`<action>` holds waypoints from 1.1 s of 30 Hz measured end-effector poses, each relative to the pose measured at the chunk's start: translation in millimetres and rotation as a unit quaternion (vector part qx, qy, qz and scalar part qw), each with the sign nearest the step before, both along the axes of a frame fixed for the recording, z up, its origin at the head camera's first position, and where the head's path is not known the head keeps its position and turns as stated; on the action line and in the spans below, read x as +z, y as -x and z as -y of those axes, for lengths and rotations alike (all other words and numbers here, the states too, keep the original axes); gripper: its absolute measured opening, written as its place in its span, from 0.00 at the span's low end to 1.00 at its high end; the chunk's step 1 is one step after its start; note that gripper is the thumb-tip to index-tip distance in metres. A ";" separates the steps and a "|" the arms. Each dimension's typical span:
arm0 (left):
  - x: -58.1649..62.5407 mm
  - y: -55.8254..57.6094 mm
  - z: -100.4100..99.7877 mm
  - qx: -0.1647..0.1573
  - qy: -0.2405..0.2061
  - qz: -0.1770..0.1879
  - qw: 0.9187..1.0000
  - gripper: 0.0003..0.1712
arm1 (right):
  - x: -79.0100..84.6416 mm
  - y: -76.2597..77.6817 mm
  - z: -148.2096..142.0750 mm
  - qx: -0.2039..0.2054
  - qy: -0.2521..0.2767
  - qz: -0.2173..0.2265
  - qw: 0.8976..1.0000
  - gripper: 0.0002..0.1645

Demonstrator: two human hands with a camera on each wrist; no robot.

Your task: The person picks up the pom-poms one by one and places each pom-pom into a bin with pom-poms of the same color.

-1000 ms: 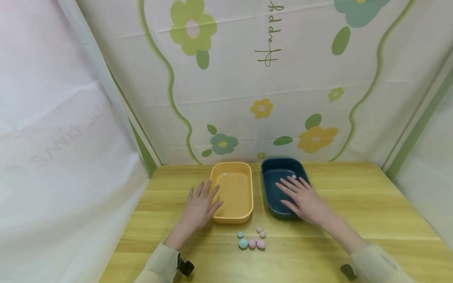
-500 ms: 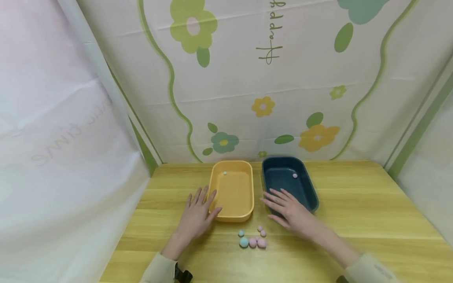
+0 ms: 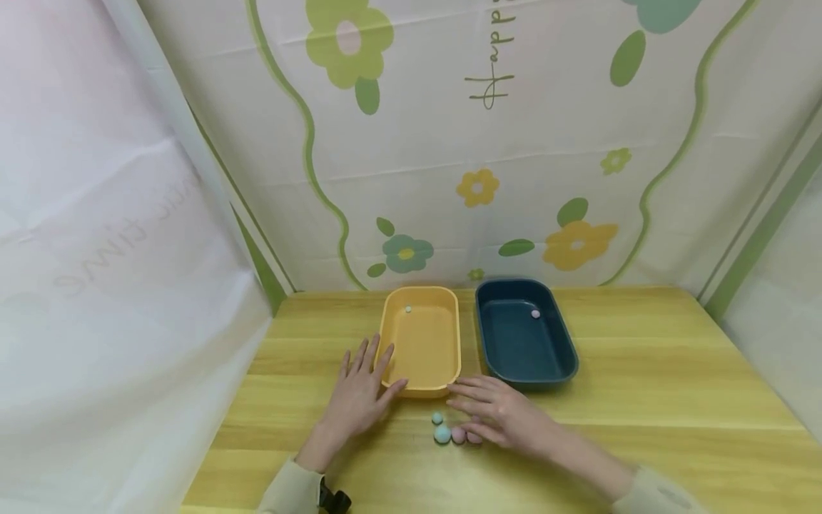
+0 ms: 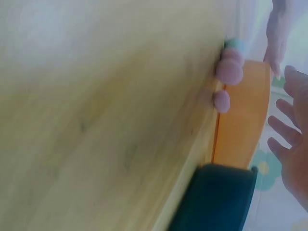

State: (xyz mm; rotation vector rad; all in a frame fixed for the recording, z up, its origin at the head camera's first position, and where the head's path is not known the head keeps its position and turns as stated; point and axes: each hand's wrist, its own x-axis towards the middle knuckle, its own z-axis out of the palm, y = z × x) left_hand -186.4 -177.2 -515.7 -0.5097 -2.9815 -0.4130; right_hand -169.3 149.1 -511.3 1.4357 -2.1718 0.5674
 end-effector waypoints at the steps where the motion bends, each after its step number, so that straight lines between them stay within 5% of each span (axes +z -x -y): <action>1: -0.5 -0.2 0.0 -0.001 0.001 -0.001 1.000 0.46 | -0.9 -0.7 2.3 0.005 0.001 0.007 1.000 0.22; 13: -8.1 0.8 -0.4 0.003 0.011 -0.005 1.000 0.53 | -11.2 -3.5 18.0 0.039 0.021 0.018 0.999 0.31; 24: -8.1 1.8 -2.0 0.007 0.011 0.004 1.000 0.54 | -22.8 -3.3 25.5 0.033 -0.014 0.067 0.997 0.24; 33: -7.5 2.5 -2.0 0.007 0.008 0.005 1.000 0.53 | -35.1 -1.2 27.8 0.039 -0.012 0.058 0.997 0.21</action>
